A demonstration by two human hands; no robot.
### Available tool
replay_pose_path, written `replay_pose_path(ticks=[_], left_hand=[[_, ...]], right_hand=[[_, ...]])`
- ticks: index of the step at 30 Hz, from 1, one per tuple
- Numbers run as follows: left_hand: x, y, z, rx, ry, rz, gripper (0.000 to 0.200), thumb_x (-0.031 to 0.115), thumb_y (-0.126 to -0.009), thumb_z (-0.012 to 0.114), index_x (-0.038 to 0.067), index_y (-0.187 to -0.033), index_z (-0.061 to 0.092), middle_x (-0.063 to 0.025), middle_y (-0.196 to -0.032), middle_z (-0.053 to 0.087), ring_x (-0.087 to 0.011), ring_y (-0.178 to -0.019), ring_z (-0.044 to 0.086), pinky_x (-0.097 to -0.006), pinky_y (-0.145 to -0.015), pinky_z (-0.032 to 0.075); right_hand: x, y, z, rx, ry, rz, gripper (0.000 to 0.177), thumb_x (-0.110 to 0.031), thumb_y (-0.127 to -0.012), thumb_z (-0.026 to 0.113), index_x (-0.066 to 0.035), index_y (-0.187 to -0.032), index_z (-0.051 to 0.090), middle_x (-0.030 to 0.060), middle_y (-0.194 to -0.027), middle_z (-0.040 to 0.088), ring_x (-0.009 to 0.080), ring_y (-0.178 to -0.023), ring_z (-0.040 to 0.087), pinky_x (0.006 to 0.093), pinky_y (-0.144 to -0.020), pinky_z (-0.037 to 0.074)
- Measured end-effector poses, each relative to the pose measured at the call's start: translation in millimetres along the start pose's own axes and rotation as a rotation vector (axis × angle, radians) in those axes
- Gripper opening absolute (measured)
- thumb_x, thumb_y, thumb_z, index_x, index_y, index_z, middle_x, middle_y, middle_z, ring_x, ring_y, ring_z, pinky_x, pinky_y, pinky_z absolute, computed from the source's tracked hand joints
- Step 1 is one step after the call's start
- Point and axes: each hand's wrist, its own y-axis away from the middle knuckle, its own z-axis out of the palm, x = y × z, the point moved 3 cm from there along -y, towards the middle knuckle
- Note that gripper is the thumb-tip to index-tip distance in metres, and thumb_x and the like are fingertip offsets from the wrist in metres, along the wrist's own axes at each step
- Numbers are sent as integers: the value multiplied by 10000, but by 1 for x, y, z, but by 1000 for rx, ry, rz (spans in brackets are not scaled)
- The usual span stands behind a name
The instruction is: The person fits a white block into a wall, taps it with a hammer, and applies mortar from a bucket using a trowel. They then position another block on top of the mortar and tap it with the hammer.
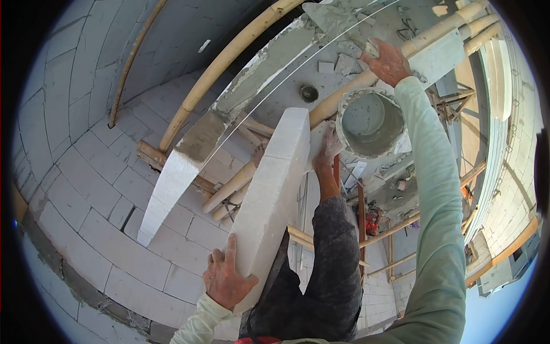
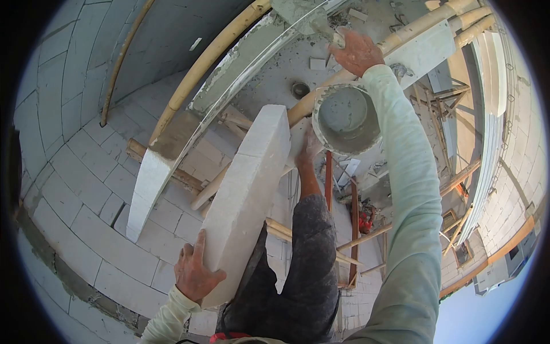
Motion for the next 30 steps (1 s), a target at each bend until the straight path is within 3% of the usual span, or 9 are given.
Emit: replay_pose_path(ticks=[4,6,8,11,13,19,25,28,30], left_hand=[[4,-4,-5,-14,-1,-25,1024,254,-548,753,49,-1460,336,-206,-987,503,-403,-945,539,-493,-786,485],[2,-2,-5,-15,0,-42,1034,244,-537,758,36,-1460,340,-203,-988,511,-403,-948,542,-487,-820,473],[1,-4,-4,-11,-15,-7,1016,245,-557,749,58,-1464,331,-191,-980,492,-395,-939,537,-498,-764,490],[1,-4,-4,1,-8,10,1017,231,-550,750,52,-1462,338,-185,-952,491,-392,-917,537,-499,-755,482],[-2,-5,-1,2,-27,42,1019,226,-544,749,45,-1460,340,-183,-943,491,-389,-900,537,-494,-754,478],[6,-7,-7,-37,-51,-15,1048,225,-528,756,-28,-1452,329,-202,-979,512,-387,-900,534,-454,-844,457],[9,-7,-8,-36,-58,-18,1059,218,-513,764,-31,-1449,336,-202,-985,512,-382,-900,533,-445,-841,459],[8,-8,-7,-30,-62,-8,1061,216,-512,765,-33,-1449,335,-205,-986,514,-381,-898,536,-444,-836,461],[7,-8,-7,-28,-66,10,1061,214,-512,765,-35,-1449,333,-206,-987,516,-381,-898,537,-445,-833,462]], right_hand=[[30,48,7,143,-130,70,552,-417,-837,645,-59,-1252,578,228,-1167,634,373,-1115,589,453,-969,448],[45,95,14,5,-403,73,509,-350,-825,680,-28,-1210,592,229,-1104,660,373,-1045,634,424,-911,485],[72,153,29,51,-448,88,490,-292,-808,697,-18,-1200,591,211,-1037,685,377,-994,653,405,-854,509],[99,217,46,-41,-354,161,474,-267,-797,689,-8,-1181,589,215,-1035,677,386,-971,651,432,-831,510],[97,239,60,-111,-77,266,388,-235,-804,659,-4,-1109,597,219,-975,663,397,-920,655,472,-806,510],[102,194,142,-99,107,343,245,-223,-822,616,-43,-988,604,213,-903,640,390,-865,663,494,-780,529],[88,183,171,-209,-26,284,357,-274,-784,653,-45,-1056,616,218,-950,664,379,-928,661,482,-811,529],[108,204,150,-259,-198,416,496,-331,-759,674,-49,-1162,616,202,-1059,674,387,-1025,626,464,-915,483],[124,218,151,-265,-306,431,497,-332,-745,691,-39,-1141,626,207,-1041,676,383,-1009,632,452,-901,485]])
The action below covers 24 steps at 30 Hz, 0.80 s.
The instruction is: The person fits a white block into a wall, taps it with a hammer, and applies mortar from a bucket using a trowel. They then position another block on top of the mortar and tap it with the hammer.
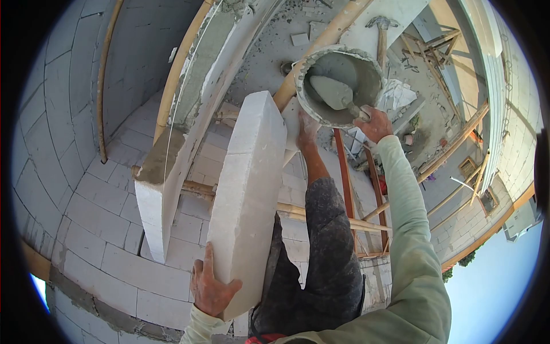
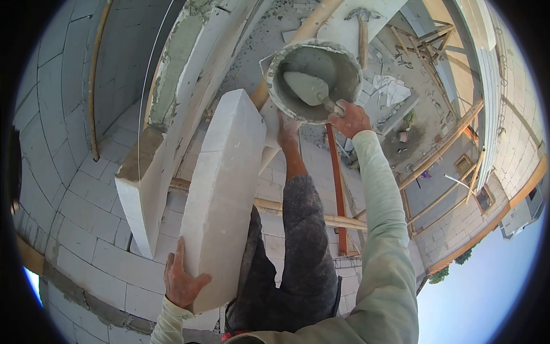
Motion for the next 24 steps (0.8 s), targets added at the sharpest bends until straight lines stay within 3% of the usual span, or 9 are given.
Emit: replay_pose_path(ticks=[6,8,10,12,18,24], left_hand=[[0,0,-3,9,-9,-39,1059,233,-520,776,-25,-1449,337,-215,-986,520,-392,-893,538,-457,-817,465],[0,1,-2,31,-20,12,1030,252,-547,764,40,-1461,339,-189,-957,501,-384,-873,536,-477,-784,465],[1,3,-6,26,-17,-41,1036,253,-543,770,28,-1459,340,-196,-966,508,-389,-888,538,-474,-796,468],[5,4,-3,1,-8,-47,1042,254,-540,776,16,-1457,342,-202,-975,516,-394,-902,541,-471,-808,471],[4,9,13,10,2,-63,1007,270,-566,764,57,-1460,352,-187,-987,507,-378,-922,539,-478,-765,483],[-2,16,29,76,8,-40,981,271,-571,760,79,-1449,367,-189,-977,506,-389,-944,548,-506,-694,506]], right_hand=[[55,-1,25,3,-279,-23,496,-286,-723,717,-31,-1143,646,229,-968,685,357,-874,661,394,-828,502],[43,8,19,28,-350,-134,481,-243,-743,702,-3,-1155,632,229,-947,684,345,-834,658,376,-803,505],[-5,38,-6,155,-343,-162,443,-172,-744,692,34,-1130,624,227,-926,682,332,-825,656,368,-789,504],[-17,48,-5,138,-423,-272,411,-118,-740,672,55,-1108,613,215,-928,676,325,-830,658,368,-782,503],[-144,87,-10,130,-358,-593,393,-92,-744,655,13,-1119,605,204,-983,645,396,-848,645,413,-740,516],[-262,118,36,76,-87,-577,447,-133,-730,695,-26,-1140,551,162,-887,572,361,-769,634,443,-673,529]])
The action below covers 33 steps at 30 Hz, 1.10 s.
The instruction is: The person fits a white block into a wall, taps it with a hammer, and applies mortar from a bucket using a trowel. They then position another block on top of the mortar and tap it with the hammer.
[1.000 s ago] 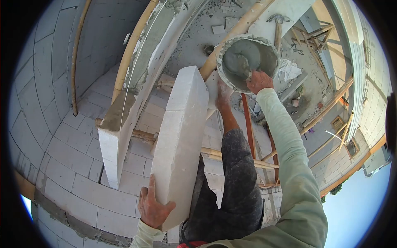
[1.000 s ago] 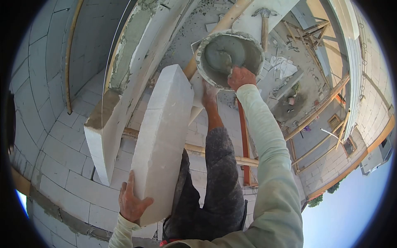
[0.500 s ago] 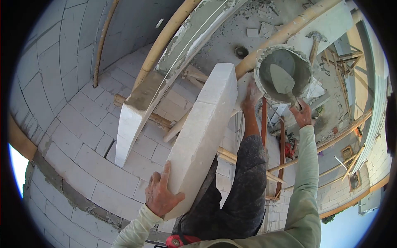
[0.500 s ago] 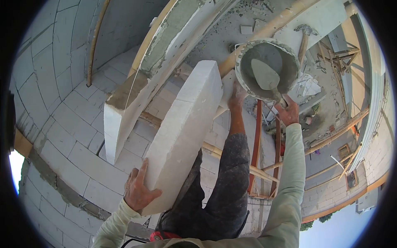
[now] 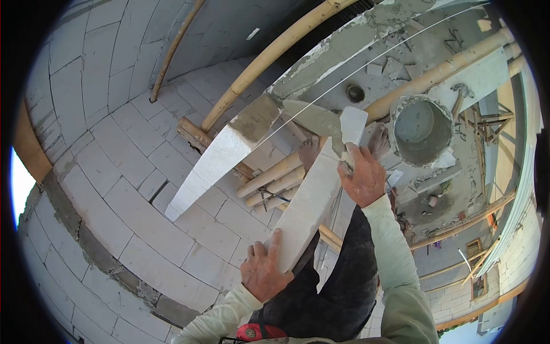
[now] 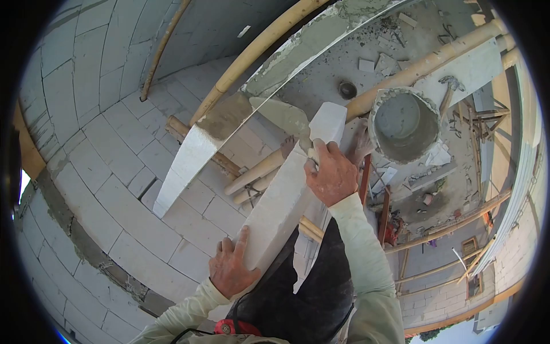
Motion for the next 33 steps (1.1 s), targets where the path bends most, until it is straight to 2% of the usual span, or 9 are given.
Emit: replay_pose_path(ticks=[4,6,10,13,15,16,22,27,33], left_hand=[[-9,2,9,49,37,43,971,281,-568,758,82,-1440,379,-195,-984,515,-391,-915,560,-506,-672,519],[-16,1,9,81,36,68,971,287,-566,759,85,-1438,383,-195,-981,516,-392,-904,564,-501,-671,523],[-27,-3,15,27,66,71,957,280,-565,754,82,-1429,391,-206,-971,514,-401,-898,560,-499,-663,528],[-29,-3,19,0,78,67,957,277,-561,755,82,-1426,394,-203,-969,513,-395,-903,556,-497,-656,526],[-32,-4,19,22,70,53,964,288,-554,759,92,-1426,400,-184,-957,515,-377,-900,561,-488,-634,520],[-32,-5,15,54,80,65,969,293,-555,762,91,-1429,396,-181,-960,513,-373,-906,559,-483,-639,520],[-27,-3,11,36,75,64,990,307,-557,765,89,-1443,381,-177,-983,510,-360,-930,555,-483,-664,523],[-26,-5,11,16,78,45,995,308,-554,768,90,-1444,382,-180,-1001,511,-361,-937,559,-498,-673,523],[-26,-6,8,27,68,42,991,313,-555,773,94,-1441,387,-182,-997,512,-360,-933,564,-498,-680,524]], right_hand=[[-77,-2,45,-119,125,19,536,-128,-764,670,55,-1225,466,180,-983,539,332,-913,610,428,-694,547],[-110,9,74,-106,132,-30,590,-94,-767,656,114,-1270,429,175,-992,518,318,-927,599,411,-706,550],[-145,37,72,-133,98,-5,631,-80,-767,650,139,-1304,402,182,-1000,506,303,-916,603,393,-711,553],[-151,55,57,-220,51,30,697,-72,-748,666,141,-1331,349,201,-1000,492,321,-914,596,384,-700,554],[-137,63,42,-229,-249,110,758,-51,-721,668,122,-1353,288,240,-1040,471,407,-872,594,453,-734,535],[-128,61,43,-194,-282,149,679,-73,-745,643,115,-1314,323,247,-1029,476,425,-827,601,479,-734,524],[-94,-22,87,-252,-113,76,656,-60,-703,712,109,-1228,358,227,-1027,504,377,-869,630,452,-697,555],[-119,6,80,-269,35,25,743,-71,-696,735,133,-1282,326,215,-1052,500,368,-955,618,399,-714,575],[-117,30,59,-250,-91,103,755,-62,-703,738,140,-1292,310,212,-1069,487,358,-970,606,369,-702,587]])
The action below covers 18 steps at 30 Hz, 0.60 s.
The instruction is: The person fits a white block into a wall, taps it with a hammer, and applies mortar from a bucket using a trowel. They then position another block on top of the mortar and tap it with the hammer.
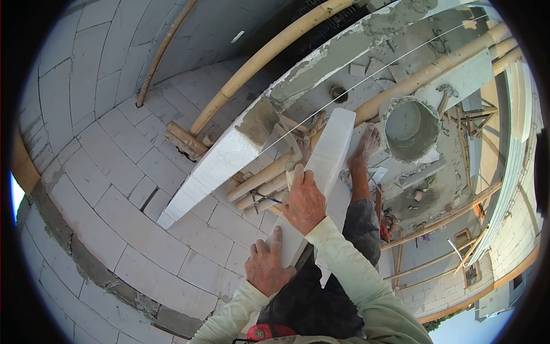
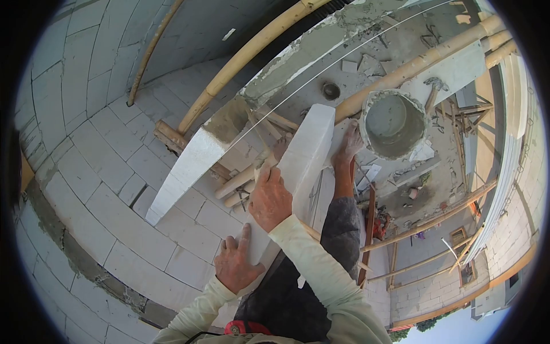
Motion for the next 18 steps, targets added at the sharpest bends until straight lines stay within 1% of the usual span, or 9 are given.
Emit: replay_pose_path(ticks=[2,4,6,9,10,12,15,16,18], left_hand=[[1,0,0,-15,4,6,990,310,-553,777,93,-1439,390,-184,-998,513,-361,-927,563,-496,-685,524],[3,1,-2,-7,-1,0,989,304,-551,777,92,-1438,392,-186,-996,514,-364,-924,563,-493,-684,524],[3,0,-4,0,-11,5,988,297,-549,776,91,-1436,393,-187,-994,515,-367,-920,563,-490,-684,525],[2,-2,-2,-6,-9,6,979,285,-547,771,91,-1432,398,-190,-990,514,-372,-914,562,-483,-683,526],[1,-1,-1,-8,0,9,972,279,-549,767,86,-1428,400,-190,-987,513,-372,-911,561,-485,-678,524],[-1,-1,1,-13,2,17,964,273,-550,764,82,-1424,403,-190,-985,513,-372,-909,561,-486,-672,523],[-2,-1,2,-48,-26,29,958,265,-547,760,69,-1416,406,-185,-982,513,-369,-899,559,-488,-665,518],[0,-1,-2,-8,-7,45,938,266,-562,760,69,-1409,408,-199,-961,512,-376,-870,556,-485,-642,519],[0,-2,-4,33,8,63,917,266,-578,760,69,-1402,410,-212,-941,512,-384,-840,553,-483,-620,520]], right_hand=[[4,-28,0,-35,9,-20,757,-57,-701,735,139,-1293,306,207,-1066,486,352,-975,601,363,-697,589],[2,-35,10,-77,12,-44,760,-52,-698,733,138,-1294,302,202,-1062,484,346,-981,595,357,-692,590],[-5,-29,13,28,-8,-79,829,-47,-657,752,117,-1330,296,231,-1078,467,384,-959,592,417,-724,550],[-14,2,6,-65,29,-71,843,-55,-657,749,114,-1344,289,210,-1076,470,354,-979,587,395,-720,558],[-16,10,5,-62,29,-65,843,-55,-657,749,114,-1344,289,210,-1076,470,354,-979,587,395,-720,558],[-21,22,2,7,112,-124,817,-63,-638,761,132,-1306,333,182,-1040,497,297,-933,595,327,-695,589],[-24,36,-13,13,36,-168,808,-97,-661,745,128,-1321,338,170,-1017,496,284,-922,593,317,-691,586],[-22,40,-18,19,27,-160,808,-97,-661,745,128,-1321,338,170,-1017,496,284,-922,593,317,-691,586],[-19,48,-20,-78,1,-116,837,-94,-684,729,111,-1373,300,186,-1048,478,330,-972,572,364,-707,561]])
